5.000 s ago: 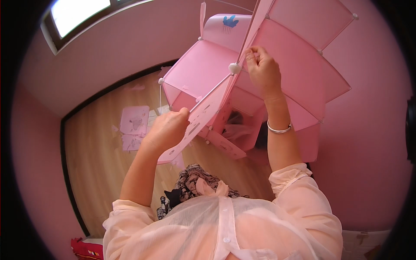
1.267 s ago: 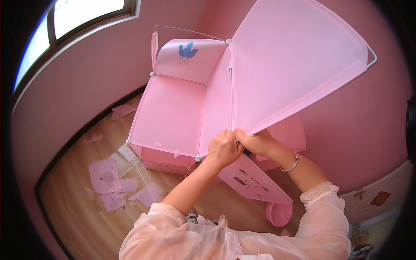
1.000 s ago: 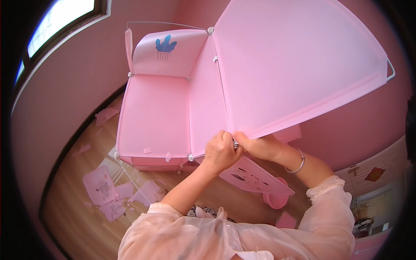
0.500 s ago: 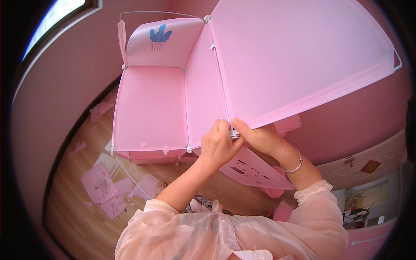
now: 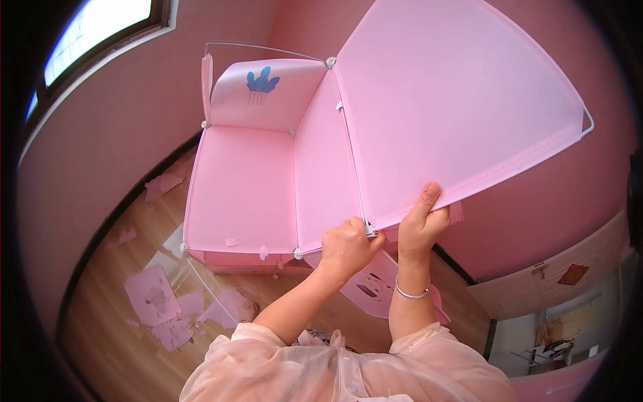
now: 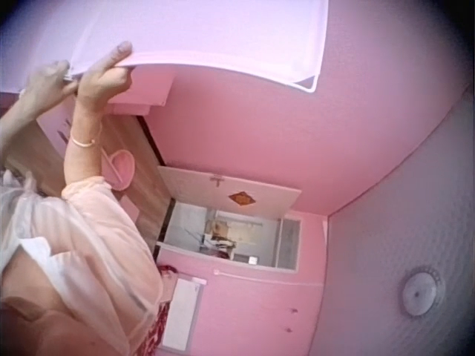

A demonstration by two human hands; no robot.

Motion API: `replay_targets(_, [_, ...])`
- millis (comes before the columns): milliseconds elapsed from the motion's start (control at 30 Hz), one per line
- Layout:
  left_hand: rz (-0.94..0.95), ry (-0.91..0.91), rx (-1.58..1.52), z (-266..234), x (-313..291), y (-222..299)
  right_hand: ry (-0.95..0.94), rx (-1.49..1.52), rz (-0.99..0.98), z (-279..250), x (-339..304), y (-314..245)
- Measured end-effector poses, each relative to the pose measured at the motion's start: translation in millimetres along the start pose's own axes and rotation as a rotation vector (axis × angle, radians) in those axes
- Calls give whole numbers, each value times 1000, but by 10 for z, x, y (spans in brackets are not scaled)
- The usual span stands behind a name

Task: The person assembles a pink plastic storage organizer by connecting panels using white joint pieces, handling the large panels by hand and reaching inside the compartments to secure the structure.

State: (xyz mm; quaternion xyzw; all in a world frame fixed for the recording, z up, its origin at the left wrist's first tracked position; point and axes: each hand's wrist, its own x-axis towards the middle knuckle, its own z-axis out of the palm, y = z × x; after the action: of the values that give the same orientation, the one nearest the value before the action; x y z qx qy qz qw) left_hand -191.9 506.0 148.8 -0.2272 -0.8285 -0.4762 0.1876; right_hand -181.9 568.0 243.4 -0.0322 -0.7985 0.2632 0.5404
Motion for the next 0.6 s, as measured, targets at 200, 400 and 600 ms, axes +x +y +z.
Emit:
replay_targets(200, [96,80,-36,11,150,12,124,0,133,-2,162,70])
replay_targets(400, [-80,-133,-101,-128,56,-81,-80,-73,-118,74,35,-106])
replay_targets(600, [-99,-177,-90,12,-25,-294,-169,-63,-273,104,9,-223])
